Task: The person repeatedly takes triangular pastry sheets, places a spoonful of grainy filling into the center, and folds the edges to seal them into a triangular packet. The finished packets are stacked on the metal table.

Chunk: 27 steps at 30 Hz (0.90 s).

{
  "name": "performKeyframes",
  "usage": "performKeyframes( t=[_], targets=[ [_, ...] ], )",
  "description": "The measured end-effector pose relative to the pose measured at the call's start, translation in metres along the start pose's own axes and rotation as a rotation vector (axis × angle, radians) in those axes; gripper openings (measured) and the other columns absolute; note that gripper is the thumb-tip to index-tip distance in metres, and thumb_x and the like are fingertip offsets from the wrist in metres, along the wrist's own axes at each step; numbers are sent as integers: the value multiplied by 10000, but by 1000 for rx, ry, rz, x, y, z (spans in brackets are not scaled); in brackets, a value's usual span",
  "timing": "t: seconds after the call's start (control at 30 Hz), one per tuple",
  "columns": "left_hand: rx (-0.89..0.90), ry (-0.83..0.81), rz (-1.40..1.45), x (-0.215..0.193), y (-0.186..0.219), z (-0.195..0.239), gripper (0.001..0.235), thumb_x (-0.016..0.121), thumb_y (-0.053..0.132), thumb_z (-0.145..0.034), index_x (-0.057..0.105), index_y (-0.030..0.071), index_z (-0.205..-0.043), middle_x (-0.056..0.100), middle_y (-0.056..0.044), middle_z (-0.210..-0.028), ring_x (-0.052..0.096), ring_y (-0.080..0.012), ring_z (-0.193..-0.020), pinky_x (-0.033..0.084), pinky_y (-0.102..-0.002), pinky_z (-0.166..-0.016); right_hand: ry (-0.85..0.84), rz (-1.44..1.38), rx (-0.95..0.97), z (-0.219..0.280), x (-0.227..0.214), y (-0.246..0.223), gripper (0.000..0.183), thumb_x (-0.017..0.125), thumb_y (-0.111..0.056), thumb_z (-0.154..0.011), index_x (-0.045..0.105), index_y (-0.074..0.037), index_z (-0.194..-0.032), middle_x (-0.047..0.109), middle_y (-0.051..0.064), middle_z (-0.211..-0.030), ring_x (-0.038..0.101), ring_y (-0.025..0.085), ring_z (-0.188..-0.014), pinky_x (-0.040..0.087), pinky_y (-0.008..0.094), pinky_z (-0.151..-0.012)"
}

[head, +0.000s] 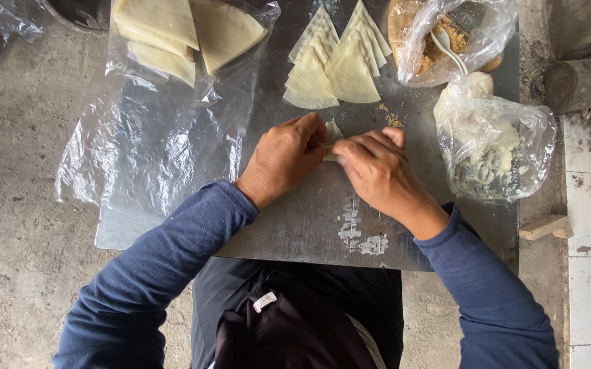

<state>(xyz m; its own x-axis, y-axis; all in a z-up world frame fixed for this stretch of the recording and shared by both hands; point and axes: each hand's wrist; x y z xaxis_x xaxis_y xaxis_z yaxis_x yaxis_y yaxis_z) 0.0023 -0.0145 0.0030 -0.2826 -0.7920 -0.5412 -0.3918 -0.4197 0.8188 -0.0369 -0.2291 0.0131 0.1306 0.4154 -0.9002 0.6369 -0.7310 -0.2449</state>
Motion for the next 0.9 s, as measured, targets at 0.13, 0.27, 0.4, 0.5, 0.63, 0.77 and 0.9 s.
performKeyframes(
  t=[0.13,0.27,0.4,0.5,0.63,0.77,0.9],
  targets=[
    [38,-54,-16,-4,-4,1,150,742,137,-917,633,61,-986,714,-103,-905,735,-257,-777,573,-377,-672,-31,1,9,1,2,0,183,788,-179,-908,707,-116,-1059,654,5,-1018,583,190,-976,327,403,-934],
    [195,-90,-43,-8,-9,3,142,742,170,-916,692,86,-1018,713,-91,-930,731,-268,-765,581,-378,-671,37,-120,121,1,13,7,132,794,-197,-902,708,-153,-992,631,2,-998,564,195,-1004,335,393,-955],
    [259,-22,-259,4,-11,7,232,753,206,-875,720,74,-1063,683,-110,-963,707,-303,-779,586,-402,-699,50,-178,127,6,20,12,104,764,-185,-961,692,-147,-1026,614,1,-1040,568,195,-1040,366,382,-1001],
    [182,-15,-253,12,-13,9,208,742,198,-921,719,56,-1071,660,-126,-975,687,-322,-866,569,-422,-763,21,-162,113,5,18,14,126,748,-171,-981,670,-126,-1070,645,-22,-1042,588,179,-1014,349,398,-990],
    [131,-5,-265,17,-14,7,175,744,208,-929,717,64,-1025,656,-124,-969,659,-321,-931,541,-433,-847,-24,-133,39,-1,12,15,230,762,-207,-936,647,-93,-1100,631,4,-992,560,194,-934,313,406,-929],
    [106,30,-272,13,-12,7,184,757,208,-884,728,72,-1004,636,-128,-968,627,-318,-938,516,-431,-858,-25,-62,49,-4,11,9,150,769,-202,-945,658,-135,-1021,623,-17,-992,562,180,-963,313,400,-958],
    [90,84,-203,9,-11,7,199,765,199,-871,723,58,-1004,613,-142,-986,593,-327,-969,499,-428,-882,21,-6,41,-1,12,5,157,774,-198,-948,672,-137,-1050,610,-4,-1025,561,192,-1008,311,392,-938]
  ],
)
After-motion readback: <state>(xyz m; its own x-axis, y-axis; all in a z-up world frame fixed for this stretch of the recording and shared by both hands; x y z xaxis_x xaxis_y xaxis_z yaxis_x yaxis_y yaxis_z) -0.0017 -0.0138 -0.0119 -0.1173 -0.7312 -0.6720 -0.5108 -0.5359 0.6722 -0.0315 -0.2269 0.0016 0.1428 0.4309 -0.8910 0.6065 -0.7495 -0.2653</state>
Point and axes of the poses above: each hand's wrist, its own z-axis away from the middle knuckle, its own x-axis out of the palm, y = z × x
